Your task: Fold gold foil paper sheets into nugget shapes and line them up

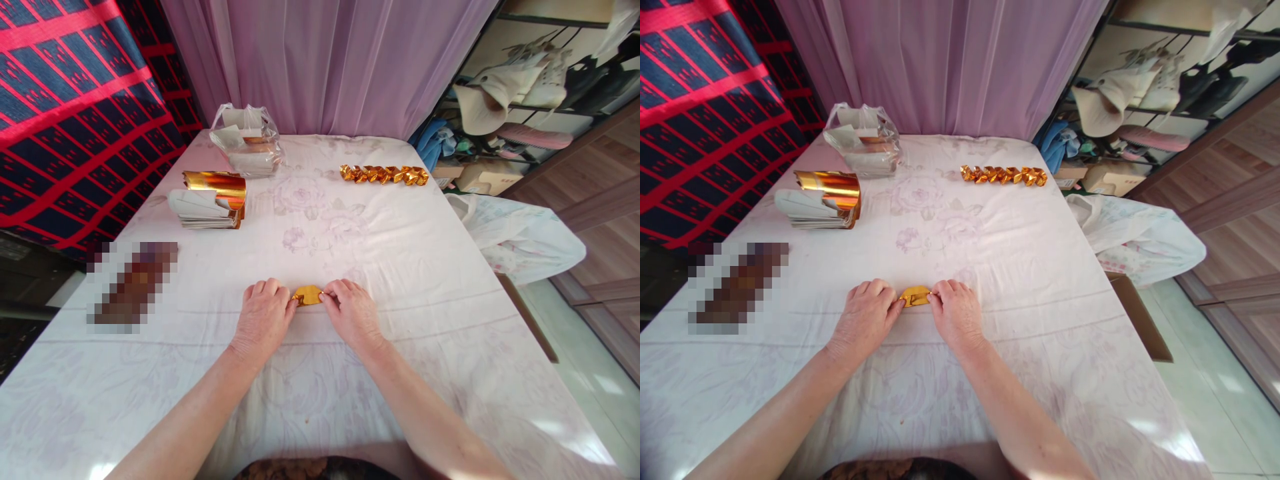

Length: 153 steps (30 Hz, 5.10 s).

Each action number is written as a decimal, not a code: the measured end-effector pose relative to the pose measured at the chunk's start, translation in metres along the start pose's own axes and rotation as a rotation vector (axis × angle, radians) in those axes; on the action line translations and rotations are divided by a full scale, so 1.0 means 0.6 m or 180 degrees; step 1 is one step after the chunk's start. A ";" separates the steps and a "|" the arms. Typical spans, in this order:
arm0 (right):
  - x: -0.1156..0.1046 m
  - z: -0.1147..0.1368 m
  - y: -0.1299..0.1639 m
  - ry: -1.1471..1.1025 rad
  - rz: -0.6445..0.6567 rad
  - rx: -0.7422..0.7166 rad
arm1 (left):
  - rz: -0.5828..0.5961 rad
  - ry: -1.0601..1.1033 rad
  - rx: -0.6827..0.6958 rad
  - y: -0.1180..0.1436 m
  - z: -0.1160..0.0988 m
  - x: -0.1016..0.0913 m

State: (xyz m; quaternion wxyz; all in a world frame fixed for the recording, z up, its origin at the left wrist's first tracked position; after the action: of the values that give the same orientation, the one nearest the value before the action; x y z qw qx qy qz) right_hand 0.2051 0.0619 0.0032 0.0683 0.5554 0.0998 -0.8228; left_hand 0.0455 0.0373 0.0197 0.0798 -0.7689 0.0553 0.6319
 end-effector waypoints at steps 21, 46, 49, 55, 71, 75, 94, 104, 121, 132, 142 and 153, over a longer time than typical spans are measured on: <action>0.000 0.016 0.014 0.0215 -0.0369 -0.0071 | 0.0050 0.1012 -0.0078 -0.001 0.037 0.003; 0.006 -0.003 0.019 -0.0350 -0.0521 -0.0219 | -0.0441 0.0672 0.0373 0.001 0.017 -0.012; 0.002 0.000 0.023 -0.0458 -0.0557 -0.0458 | -0.0423 0.0571 0.0325 -0.001 0.020 -0.011; -0.001 0.004 0.034 -0.0518 -0.0533 -0.0786 | -0.0440 0.0659 0.0276 0.015 0.027 -0.009; -0.003 0.003 0.040 -0.0399 -0.0277 -0.1053 | -0.0475 0.0812 0.0500 0.023 0.034 -0.002; -0.004 0.002 0.037 -0.0418 -0.0213 -0.1116 | -0.0521 0.1000 0.0425 0.021 0.038 0.000; 0.000 -0.002 0.007 -0.0529 -0.0125 -0.0255 | 0.0353 0.0592 -0.0198 -0.010 0.024 -0.003; 0.001 -0.002 0.005 -0.0403 -0.0254 -0.0198 | 0.0444 0.0321 -0.0235 -0.012 0.014 -0.012; 0.002 0.000 0.001 -0.0262 -0.0145 -0.0090 | 0.0285 -0.0112 -0.0017 -0.010 0.007 -0.001; 0.006 0.004 0.004 -0.0175 -0.0143 -0.0134 | 0.0327 -0.0042 -0.0193 -0.012 0.016 0.002; 0.007 0.010 0.007 0.0071 -0.0168 -0.0044 | 0.0371 0.0407 -0.0315 -0.018 0.029 0.000; 0.009 0.046 0.011 0.0254 -0.0643 0.0332 | 0.0223 0.0471 -0.0355 -0.018 0.032 -0.002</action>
State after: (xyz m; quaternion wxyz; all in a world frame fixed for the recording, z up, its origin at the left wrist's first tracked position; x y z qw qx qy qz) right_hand 0.1798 0.0489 0.0073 -0.0480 0.5776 0.1149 -0.8068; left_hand 0.0286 0.0518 0.0178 0.0104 -0.8144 0.0526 0.5779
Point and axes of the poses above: each hand's wrist, its own y-axis away from the middle knuckle, its own x-axis out of the palm, z = x × y, the point moved 6 cm from there along -y, towards the middle knuckle, and after that the axes turned 5 degrees about y, right-handed, at the moved point
